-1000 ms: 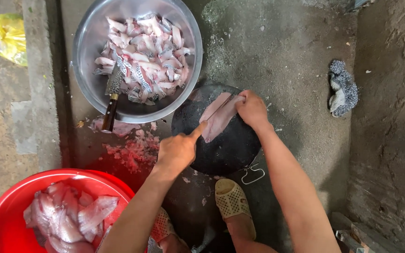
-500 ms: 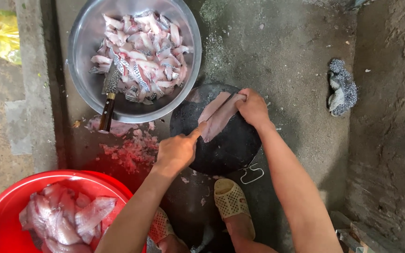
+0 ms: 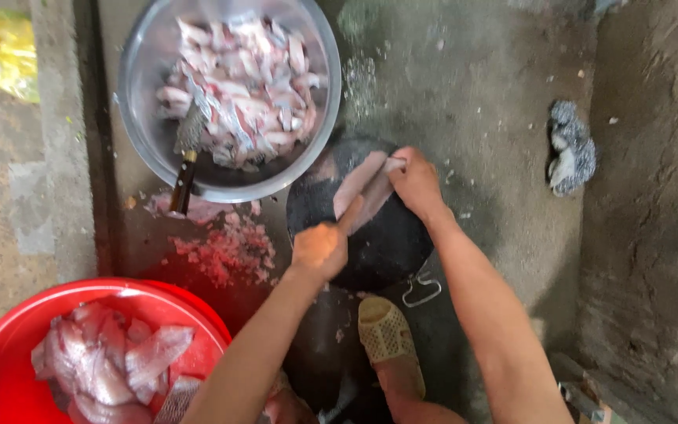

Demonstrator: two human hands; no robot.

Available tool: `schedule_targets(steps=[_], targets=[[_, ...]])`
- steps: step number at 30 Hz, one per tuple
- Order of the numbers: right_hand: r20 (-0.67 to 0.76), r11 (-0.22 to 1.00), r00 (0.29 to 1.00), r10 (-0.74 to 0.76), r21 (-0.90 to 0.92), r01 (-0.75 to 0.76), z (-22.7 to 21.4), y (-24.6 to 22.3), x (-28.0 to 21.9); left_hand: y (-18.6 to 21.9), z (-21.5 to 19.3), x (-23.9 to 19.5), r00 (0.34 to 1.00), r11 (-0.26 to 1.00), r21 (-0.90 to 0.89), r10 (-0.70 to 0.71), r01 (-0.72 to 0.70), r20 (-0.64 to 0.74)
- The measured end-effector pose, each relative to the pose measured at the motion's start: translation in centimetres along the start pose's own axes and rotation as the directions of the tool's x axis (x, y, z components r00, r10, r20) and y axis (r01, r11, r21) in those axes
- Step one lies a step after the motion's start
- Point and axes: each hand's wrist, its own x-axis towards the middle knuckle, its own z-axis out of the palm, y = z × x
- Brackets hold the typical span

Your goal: The person cuts fish fillets into smaller pieces using a knife on a round black cutting board. They transfer the cut pieces into a metal bowl and occasionally wipe the knife with a cloth. The person handles the fish and knife with both hands throughout the task.

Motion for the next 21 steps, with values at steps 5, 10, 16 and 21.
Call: schedule_targets(steps=[5, 10, 16, 21], targets=[[-0.243, 0.999, 0.969, -0.035, -0.002, 0.036, -1.5, 7.6, 4.2, -1.1, 0.5, -2.2, 0.997, 0.998, 0.037, -0.05, 0.048, 0.055], [-0.306, 0.896, 0.935, 0.182, 0.443, -0.029, -5.0, 8.7, 2.1, -2.2, 3.4, -2.2, 0.998, 0.997, 0.052, -0.061, 0.061, -0.007], [-0.153, 0.692, 0.96, 0.236, 0.72, -0.055, -6.1, 8.9, -4.7, -4.1, 7.8, -3.8, 0.94, 0.995, 0.101, 0.02, 0.016, -0.341], [0.064, 0.486, 0.993, 0.101, 0.867, -0.105, -6.4, 7.7, -9.7, -6.1, 11.3, -3.8, 0.824, 0.998, 0.061, 0.006, 0.035, -0.567]])
